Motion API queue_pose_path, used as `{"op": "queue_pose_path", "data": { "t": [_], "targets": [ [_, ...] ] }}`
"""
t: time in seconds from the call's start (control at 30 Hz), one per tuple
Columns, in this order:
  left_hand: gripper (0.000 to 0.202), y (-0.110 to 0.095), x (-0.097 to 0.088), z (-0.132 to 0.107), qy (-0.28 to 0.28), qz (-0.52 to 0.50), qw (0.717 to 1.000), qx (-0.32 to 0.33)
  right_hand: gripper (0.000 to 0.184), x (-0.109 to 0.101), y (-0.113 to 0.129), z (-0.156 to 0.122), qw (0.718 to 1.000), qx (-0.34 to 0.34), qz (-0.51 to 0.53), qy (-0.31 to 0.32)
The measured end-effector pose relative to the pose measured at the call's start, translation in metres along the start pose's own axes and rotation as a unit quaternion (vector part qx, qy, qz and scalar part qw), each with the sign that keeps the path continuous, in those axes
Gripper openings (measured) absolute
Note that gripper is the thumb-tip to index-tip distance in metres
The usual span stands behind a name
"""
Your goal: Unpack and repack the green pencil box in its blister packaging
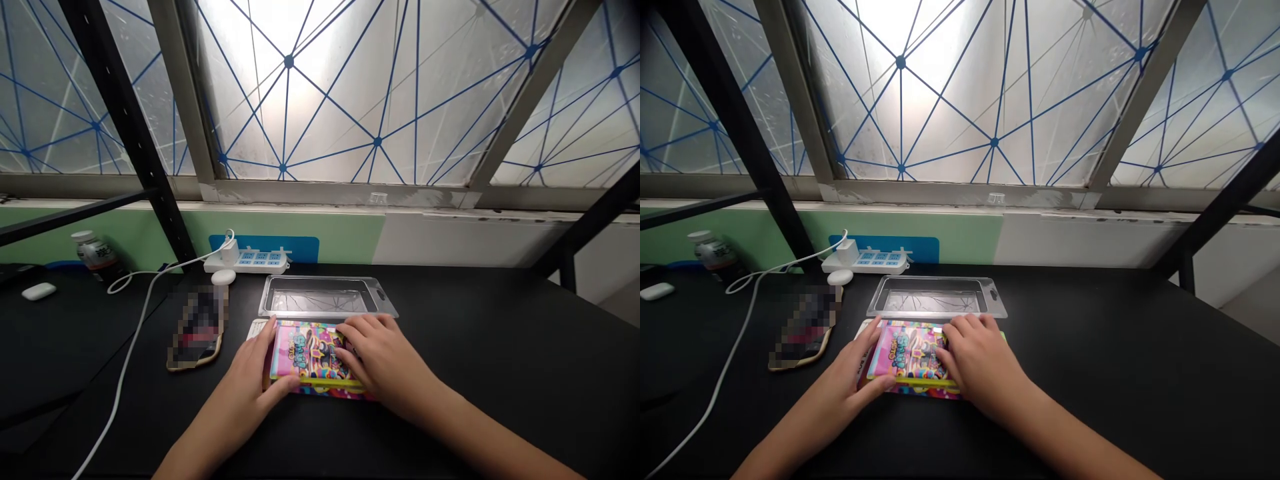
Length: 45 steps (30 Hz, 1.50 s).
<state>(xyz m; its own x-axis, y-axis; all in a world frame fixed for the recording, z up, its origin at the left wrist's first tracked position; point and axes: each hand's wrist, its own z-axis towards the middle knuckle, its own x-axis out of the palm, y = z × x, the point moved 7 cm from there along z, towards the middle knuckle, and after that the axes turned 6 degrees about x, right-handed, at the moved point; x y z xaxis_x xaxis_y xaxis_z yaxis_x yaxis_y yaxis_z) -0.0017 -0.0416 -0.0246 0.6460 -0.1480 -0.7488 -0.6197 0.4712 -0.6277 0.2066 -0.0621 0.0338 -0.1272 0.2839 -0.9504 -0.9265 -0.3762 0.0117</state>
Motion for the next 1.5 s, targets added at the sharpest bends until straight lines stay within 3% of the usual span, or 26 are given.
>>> {"op": "queue_pose_path", "data": {
  "t": [0.13, 0.37, 0.47, 0.67, 0.77, 0.83, 0.93, 1.0, 1.1, 1.17, 1.33, 1.5],
  "targets": [
    [0.093, 0.0, -0.001, -0.001, -0.001, -0.004, 1.0, 0.011, 0.024, 0.012, 0.008, 0.019, 0.999, 0.014, 0.027, 0.011],
    [0.092, -0.01, -0.007, 0.001, 0.015, 0.009, 0.999, 0.033, 0.021, 0.017, 0.007, 0.021, 0.997, 0.013, 0.042, -0.058],
    [0.092, -0.01, -0.009, 0.001, 0.008, -0.005, 1.0, 0.025, 0.022, 0.008, 0.008, 0.021, 0.994, -0.001, 0.037, -0.107],
    [0.062, 0.0, -0.01, -0.005, 0.039, -0.071, 0.997, -0.004, 0.01, -0.033, 0.028, -0.01, 0.965, -0.102, 0.032, -0.238],
    [0.066, 0.004, -0.015, -0.009, 0.04, -0.078, 0.996, -0.015, 0.008, -0.05, 0.034, -0.037, 0.96, -0.155, 0.059, -0.225],
    [0.066, 0.004, -0.016, -0.009, 0.04, -0.073, 0.996, -0.017, 0.022, -0.052, 0.025, -0.053, 0.966, -0.162, 0.088, -0.181],
    [0.067, 0.005, -0.013, -0.008, 0.058, -0.05, 0.996, -0.039, 0.047, -0.039, -0.01, -0.07, 0.983, -0.118, 0.111, -0.087],
    [0.071, 0.005, -0.011, -0.005, 0.064, -0.037, 0.996, -0.051, 0.061, -0.02, -0.042, -0.079, 0.991, -0.053, 0.122, -0.022],
    [0.069, 0.002, -0.011, -0.002, 0.054, -0.032, 0.997, -0.038, 0.082, 0.011, -0.078, -0.092, 0.984, 0.054, 0.15, 0.075],
    [0.068, 0.001, -0.012, -0.001, 0.039, -0.031, 0.998, -0.031, 0.083, 0.025, -0.088, -0.099, 0.975, 0.1, 0.168, 0.109],
    [0.065, 0.005, -0.013, -0.003, 0.02, -0.051, 0.998, -0.038, 0.068, 0.025, -0.089, -0.099, 0.952, 0.176, 0.241, 0.066],
    [0.078, 0.008, -0.014, -0.006, 0.007, -0.112, 0.994, -0.009, 0.049, 0.014, -0.092, -0.086, 0.903, 0.249, 0.348, 0.025]
  ]
}}
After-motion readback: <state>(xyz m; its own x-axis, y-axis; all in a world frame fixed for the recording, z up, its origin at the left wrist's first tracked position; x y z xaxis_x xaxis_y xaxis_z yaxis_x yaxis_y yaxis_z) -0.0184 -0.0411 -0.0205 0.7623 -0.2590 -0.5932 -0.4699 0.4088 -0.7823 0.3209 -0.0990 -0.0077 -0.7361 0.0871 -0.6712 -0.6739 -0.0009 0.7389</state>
